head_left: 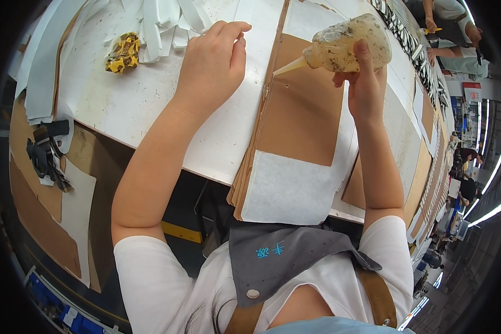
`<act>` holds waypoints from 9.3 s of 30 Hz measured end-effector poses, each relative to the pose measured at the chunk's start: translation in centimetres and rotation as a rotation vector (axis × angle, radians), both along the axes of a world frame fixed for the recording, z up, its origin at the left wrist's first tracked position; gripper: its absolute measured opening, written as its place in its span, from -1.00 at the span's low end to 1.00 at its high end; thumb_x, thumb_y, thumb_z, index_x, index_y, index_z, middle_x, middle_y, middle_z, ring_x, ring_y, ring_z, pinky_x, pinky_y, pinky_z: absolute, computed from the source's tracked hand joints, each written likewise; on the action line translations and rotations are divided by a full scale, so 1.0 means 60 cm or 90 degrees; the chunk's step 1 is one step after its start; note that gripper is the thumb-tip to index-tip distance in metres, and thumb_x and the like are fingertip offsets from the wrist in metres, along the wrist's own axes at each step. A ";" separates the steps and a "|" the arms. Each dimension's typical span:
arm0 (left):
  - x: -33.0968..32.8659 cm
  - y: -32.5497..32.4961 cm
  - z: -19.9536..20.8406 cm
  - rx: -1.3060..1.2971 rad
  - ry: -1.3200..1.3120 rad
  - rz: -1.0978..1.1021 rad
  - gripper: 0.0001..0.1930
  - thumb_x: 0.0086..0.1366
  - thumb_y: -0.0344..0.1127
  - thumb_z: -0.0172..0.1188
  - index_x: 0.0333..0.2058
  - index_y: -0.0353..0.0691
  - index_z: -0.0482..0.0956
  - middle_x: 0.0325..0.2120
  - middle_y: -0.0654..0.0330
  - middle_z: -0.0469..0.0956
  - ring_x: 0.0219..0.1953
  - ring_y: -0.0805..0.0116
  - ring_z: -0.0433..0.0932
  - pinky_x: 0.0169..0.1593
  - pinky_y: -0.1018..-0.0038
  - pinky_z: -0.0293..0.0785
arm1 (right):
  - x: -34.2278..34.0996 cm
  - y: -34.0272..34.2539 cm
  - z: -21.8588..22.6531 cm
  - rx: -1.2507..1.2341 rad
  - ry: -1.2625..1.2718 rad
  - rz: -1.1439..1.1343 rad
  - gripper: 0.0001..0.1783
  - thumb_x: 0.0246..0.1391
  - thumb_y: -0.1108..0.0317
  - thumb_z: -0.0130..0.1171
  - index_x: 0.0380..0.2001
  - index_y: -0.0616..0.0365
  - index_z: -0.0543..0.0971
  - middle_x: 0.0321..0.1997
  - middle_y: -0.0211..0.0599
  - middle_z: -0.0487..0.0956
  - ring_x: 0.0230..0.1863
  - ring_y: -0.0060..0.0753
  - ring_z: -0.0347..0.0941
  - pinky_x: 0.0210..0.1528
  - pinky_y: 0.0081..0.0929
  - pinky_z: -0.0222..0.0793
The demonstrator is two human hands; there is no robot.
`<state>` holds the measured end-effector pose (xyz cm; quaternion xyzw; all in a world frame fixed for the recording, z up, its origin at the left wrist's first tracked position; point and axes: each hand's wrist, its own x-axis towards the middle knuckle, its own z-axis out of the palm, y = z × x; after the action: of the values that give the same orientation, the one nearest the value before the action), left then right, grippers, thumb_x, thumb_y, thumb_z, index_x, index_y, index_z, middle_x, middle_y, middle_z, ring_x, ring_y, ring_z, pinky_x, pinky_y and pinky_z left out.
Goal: Applying glue to leather components and assembling them on a workshop table.
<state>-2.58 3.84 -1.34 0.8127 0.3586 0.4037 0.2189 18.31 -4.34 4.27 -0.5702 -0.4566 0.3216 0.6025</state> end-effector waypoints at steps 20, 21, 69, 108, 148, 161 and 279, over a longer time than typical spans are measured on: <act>0.004 0.000 0.002 -0.001 0.003 -0.012 -0.82 0.17 -0.43 -0.05 -0.26 -0.30 0.45 -0.44 0.16 0.49 -0.46 0.26 0.46 -0.25 0.33 0.30 | 0.013 0.043 -0.013 0.076 -0.163 -0.034 -0.57 0.03 0.14 0.13 -0.19 0.25 0.34 -0.35 -0.25 0.46 -0.65 -0.54 0.38 -0.75 -0.68 0.26; 0.002 -0.001 0.003 -0.005 0.019 -0.014 -0.80 0.19 -0.43 -0.05 -0.23 -0.30 0.45 -0.40 0.12 0.50 -0.41 0.28 0.48 -0.34 0.40 0.36 | 0.014 0.049 -0.013 0.079 -0.162 -0.035 -0.57 0.03 0.14 0.13 -0.19 0.25 0.34 -0.35 -0.25 0.46 -0.65 -0.54 0.38 -0.75 -0.68 0.26; -0.059 -0.412 0.010 -0.898 -0.209 -0.232 -0.60 0.36 -0.12 -0.24 -0.20 -0.36 0.44 -0.38 0.06 0.53 -0.44 0.37 0.52 -0.27 0.51 0.44 | 0.246 -0.506 0.007 -0.272 -0.738 -0.304 -0.59 0.05 0.10 0.06 -0.12 0.15 0.47 -0.10 -0.10 0.47 -0.05 -0.17 0.37 -0.02 -0.36 0.24; -0.023 -0.358 0.203 -0.308 -0.357 -0.316 -0.57 0.23 -0.42 -0.06 0.06 -0.46 0.20 -0.06 -0.03 0.37 -0.01 0.17 0.38 0.09 0.30 0.24 | 0.218 -0.247 0.014 -0.043 0.367 -0.126 -0.69 -0.19 0.50 0.01 -0.25 0.18 0.41 -0.33 -0.25 0.47 -0.37 -0.33 0.44 -0.32 -0.30 0.46; 0.965 -0.206 -0.031 -0.298 -0.072 -0.371 -0.47 0.16 -0.44 -0.07 0.15 -0.09 0.12 -0.52 0.18 0.47 -0.51 0.46 0.39 -0.36 0.50 0.30 | 0.899 -0.491 -0.120 0.151 0.167 -1.072 -0.23 -0.22 0.70 -0.18 0.19 0.19 0.03 0.17 -0.10 0.19 0.15 -0.26 0.19 0.09 -0.50 0.17; 0.985 -0.195 -0.041 -0.324 -0.017 -0.337 -0.48 0.14 -0.44 -0.02 0.09 -0.34 0.09 -0.57 0.11 0.48 -0.47 0.25 0.48 -0.32 0.41 0.37 | 0.936 -0.508 -0.136 0.057 0.153 -1.116 -0.28 -0.17 0.63 -0.13 0.18 0.27 0.04 0.17 -0.08 0.21 0.15 -0.21 0.21 0.11 -0.45 0.17; 0.249 -0.330 0.004 0.073 0.269 -0.342 -0.71 0.23 -0.23 -0.03 -0.12 -0.24 0.34 -0.05 0.12 0.31 0.10 0.25 0.25 0.22 0.16 -0.08 | 0.184 -0.267 0.011 0.068 -0.311 -0.134 -0.41 -0.08 0.28 0.27 -0.04 0.17 0.21 -0.27 -0.34 0.44 -0.41 -0.66 0.42 -0.63 -0.78 0.38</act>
<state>12.37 -15.98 -1.09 0.9546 0.1459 0.1740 0.1925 29.37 -20.37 4.93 -0.6425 -0.5432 0.0852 0.5337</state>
